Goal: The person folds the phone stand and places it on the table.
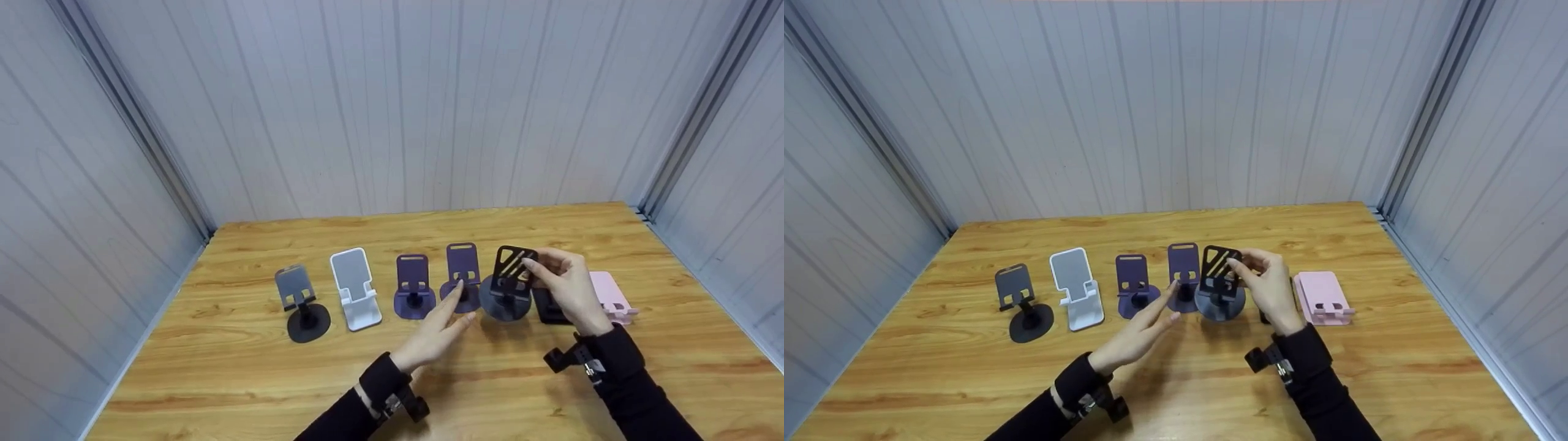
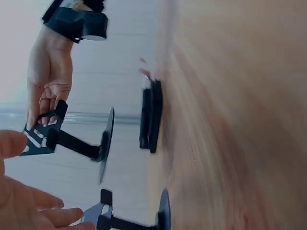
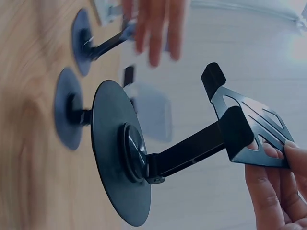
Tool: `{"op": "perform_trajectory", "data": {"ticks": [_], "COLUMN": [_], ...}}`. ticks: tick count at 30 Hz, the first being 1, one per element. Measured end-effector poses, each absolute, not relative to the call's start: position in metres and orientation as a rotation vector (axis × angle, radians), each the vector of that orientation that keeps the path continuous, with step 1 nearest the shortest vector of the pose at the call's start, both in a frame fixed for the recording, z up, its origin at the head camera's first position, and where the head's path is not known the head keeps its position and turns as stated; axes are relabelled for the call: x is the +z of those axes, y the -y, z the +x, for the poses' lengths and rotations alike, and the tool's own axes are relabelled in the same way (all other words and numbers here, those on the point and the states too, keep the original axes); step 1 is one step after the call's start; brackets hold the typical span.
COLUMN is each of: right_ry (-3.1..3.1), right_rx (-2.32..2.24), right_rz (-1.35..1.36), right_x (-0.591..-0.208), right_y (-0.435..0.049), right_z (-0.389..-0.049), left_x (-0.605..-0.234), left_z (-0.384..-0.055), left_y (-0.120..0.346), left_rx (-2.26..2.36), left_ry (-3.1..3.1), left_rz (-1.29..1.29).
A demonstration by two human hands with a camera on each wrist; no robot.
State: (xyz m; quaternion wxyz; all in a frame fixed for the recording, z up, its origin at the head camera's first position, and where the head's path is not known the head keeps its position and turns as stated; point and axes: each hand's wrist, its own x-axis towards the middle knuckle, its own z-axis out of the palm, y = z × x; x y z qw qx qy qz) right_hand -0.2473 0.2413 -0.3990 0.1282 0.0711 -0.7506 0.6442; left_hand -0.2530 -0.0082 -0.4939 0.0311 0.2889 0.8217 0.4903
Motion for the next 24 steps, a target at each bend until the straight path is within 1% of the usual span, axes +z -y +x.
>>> {"op": "perform_trajectory", "data": {"ticks": [5, 8, 12, 16, 24], "right_ry": [2.132, 2.107, 2.087, 2.071, 2.056], "right_rx": [1.882, 1.897, 1.898, 1.915, 1.965], "right_rz": [0.247, 0.271, 0.299, 0.325, 0.383], "right_x": [-0.391, -0.388, -0.386, -0.386, -0.390], "right_y": [-0.229, -0.223, -0.219, -0.216, -0.211], "right_z": [-0.237, -0.233, -0.230, -0.229, -0.225], "left_x": [-0.459, -0.453, -0.455, -0.459, -0.469], "left_z": [-0.235, -0.233, -0.234, -0.237, -0.243], "left_y": [0.004, 0.001, 0.000, 0.001, 0.002], "left_rx": [1.929, 2.085, 2.160, 2.194, 2.235], "left_ry": [-2.064, -1.789, -1.584, -1.522, -1.581], "left_rz": [0.573, 0.439, 0.310, 0.268, 0.342]}}
